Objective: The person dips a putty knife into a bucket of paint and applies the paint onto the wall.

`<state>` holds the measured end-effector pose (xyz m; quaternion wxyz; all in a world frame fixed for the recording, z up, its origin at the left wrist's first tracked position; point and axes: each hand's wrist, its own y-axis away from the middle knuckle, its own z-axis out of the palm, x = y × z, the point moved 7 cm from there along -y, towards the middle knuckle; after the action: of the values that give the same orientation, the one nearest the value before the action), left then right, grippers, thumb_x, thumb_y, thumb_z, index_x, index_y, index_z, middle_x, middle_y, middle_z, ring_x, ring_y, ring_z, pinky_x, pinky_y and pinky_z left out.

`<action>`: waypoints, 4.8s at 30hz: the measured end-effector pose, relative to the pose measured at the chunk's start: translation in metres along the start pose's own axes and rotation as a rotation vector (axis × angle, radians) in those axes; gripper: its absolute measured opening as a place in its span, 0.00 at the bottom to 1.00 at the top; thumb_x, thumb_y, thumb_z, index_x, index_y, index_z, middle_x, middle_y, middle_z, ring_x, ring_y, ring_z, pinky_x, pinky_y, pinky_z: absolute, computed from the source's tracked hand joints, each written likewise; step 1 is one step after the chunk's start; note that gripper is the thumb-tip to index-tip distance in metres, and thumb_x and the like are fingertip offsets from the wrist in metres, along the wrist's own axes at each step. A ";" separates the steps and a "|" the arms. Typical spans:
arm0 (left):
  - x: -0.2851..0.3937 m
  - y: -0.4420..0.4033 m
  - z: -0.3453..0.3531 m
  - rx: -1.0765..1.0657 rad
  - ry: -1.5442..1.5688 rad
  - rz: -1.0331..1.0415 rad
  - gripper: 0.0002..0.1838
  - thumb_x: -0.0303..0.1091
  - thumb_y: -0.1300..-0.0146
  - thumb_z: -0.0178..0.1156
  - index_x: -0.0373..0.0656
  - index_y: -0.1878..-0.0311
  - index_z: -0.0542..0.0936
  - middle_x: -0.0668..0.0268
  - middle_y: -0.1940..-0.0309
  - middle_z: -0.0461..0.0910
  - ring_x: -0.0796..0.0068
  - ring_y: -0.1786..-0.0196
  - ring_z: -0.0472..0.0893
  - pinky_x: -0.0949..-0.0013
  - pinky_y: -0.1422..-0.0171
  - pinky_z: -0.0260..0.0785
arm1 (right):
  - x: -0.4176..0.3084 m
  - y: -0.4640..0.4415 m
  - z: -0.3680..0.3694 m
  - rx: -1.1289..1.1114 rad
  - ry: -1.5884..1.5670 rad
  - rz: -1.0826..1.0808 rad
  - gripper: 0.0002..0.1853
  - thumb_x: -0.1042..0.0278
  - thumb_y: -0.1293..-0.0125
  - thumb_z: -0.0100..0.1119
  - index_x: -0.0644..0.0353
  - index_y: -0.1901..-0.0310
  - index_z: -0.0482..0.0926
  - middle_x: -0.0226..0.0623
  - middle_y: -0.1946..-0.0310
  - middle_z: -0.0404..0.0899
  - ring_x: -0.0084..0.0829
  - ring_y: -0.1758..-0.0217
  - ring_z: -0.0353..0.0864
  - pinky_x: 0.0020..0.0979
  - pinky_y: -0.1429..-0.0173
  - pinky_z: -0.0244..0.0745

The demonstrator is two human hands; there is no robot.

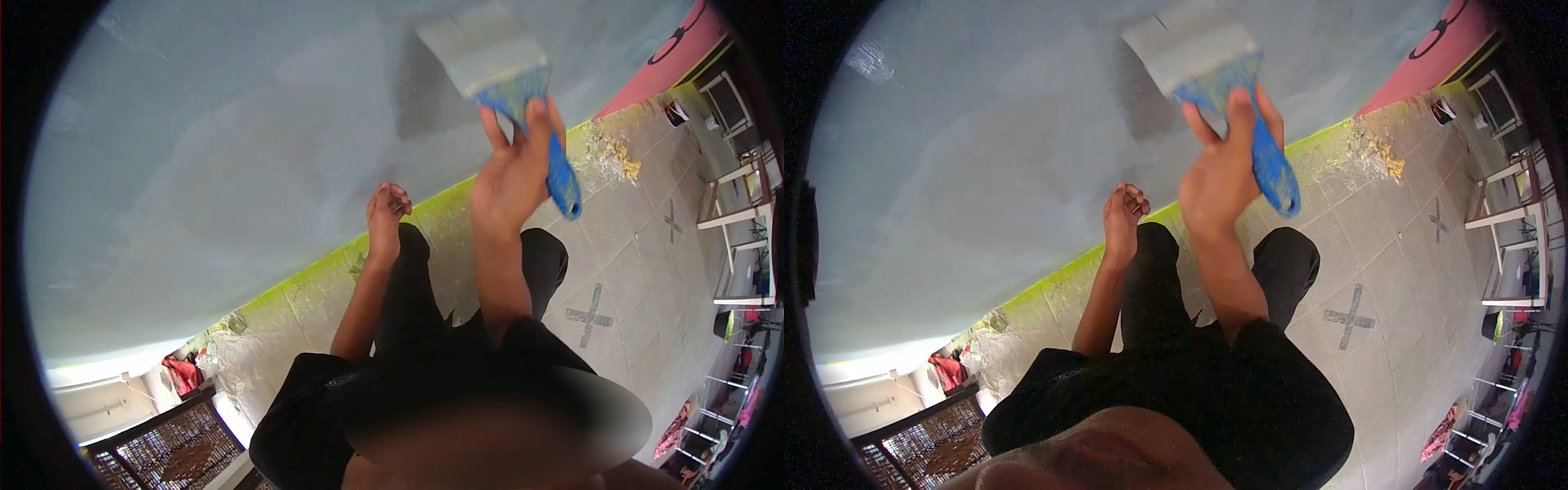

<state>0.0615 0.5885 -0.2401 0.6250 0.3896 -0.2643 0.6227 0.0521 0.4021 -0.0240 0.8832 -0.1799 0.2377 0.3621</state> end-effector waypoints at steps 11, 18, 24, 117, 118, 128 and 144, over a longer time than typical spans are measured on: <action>-0.017 0.005 -0.024 0.017 0.009 -0.028 0.15 0.43 0.26 0.47 0.45 0.65 0.72 0.69 0.72 0.71 0.75 0.69 0.72 0.70 0.61 0.65 | 0.110 0.029 -0.112 0.278 0.347 0.157 0.14 0.72 0.34 0.58 0.66 0.49 0.70 0.42 0.51 0.74 0.31 0.52 0.78 0.36 0.53 0.85; -0.018 0.012 -0.021 0.086 -0.011 -0.035 0.16 0.42 0.25 0.44 0.44 0.67 0.73 0.70 0.74 0.72 0.79 0.71 0.71 0.73 0.64 0.63 | 0.039 0.034 0.020 0.133 0.067 0.121 0.17 0.71 0.35 0.58 0.66 0.47 0.69 0.41 0.52 0.74 0.32 0.52 0.78 0.38 0.50 0.84; -0.002 0.013 -0.013 0.014 0.003 0.002 0.16 0.42 0.25 0.44 0.45 0.67 0.72 0.70 0.74 0.72 0.78 0.71 0.72 0.72 0.64 0.64 | 0.005 0.026 0.046 0.008 -0.097 0.037 0.16 0.70 0.34 0.59 0.65 0.48 0.70 0.39 0.53 0.74 0.28 0.51 0.77 0.36 0.52 0.85; -0.017 0.025 -0.012 0.210 -0.231 0.008 0.15 0.44 0.25 0.47 0.44 0.64 0.74 0.71 0.71 0.75 0.80 0.67 0.74 0.72 0.59 0.67 | 0.091 0.030 -0.070 0.140 0.255 0.326 0.15 0.70 0.31 0.57 0.69 0.48 0.68 0.50 0.49 0.74 0.36 0.46 0.77 0.43 0.44 0.82; -0.014 0.031 -0.014 0.233 -0.254 0.016 0.15 0.44 0.25 0.46 0.44 0.64 0.74 0.71 0.71 0.75 0.80 0.67 0.74 0.72 0.59 0.67 | 0.085 0.030 -0.055 0.102 0.196 0.296 0.16 0.70 0.31 0.56 0.69 0.48 0.67 0.51 0.48 0.74 0.36 0.46 0.77 0.43 0.44 0.82; -0.017 0.049 -0.027 0.262 -0.260 0.122 0.15 0.39 0.27 0.48 0.41 0.47 0.76 0.70 0.54 0.80 0.82 0.53 0.76 0.75 0.49 0.67 | 0.016 0.013 0.068 -0.058 -0.222 0.271 0.22 0.66 0.34 0.60 0.67 0.43 0.66 0.41 0.50 0.74 0.29 0.48 0.76 0.39 0.49 0.84; 0.009 0.064 -0.096 0.071 -0.262 -0.074 0.16 0.45 0.25 0.47 0.44 0.65 0.74 0.69 0.72 0.74 0.75 0.69 0.74 0.69 0.59 0.67 | 0.067 0.085 -0.103 0.185 0.343 0.078 0.16 0.68 0.31 0.57 0.66 0.47 0.69 0.46 0.48 0.73 0.34 0.47 0.77 0.37 0.52 0.85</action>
<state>-0.0160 0.6668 -0.2765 0.5933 0.4990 -0.3069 0.5521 0.0024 0.4460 -0.1581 0.8277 -0.1475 0.4240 0.3367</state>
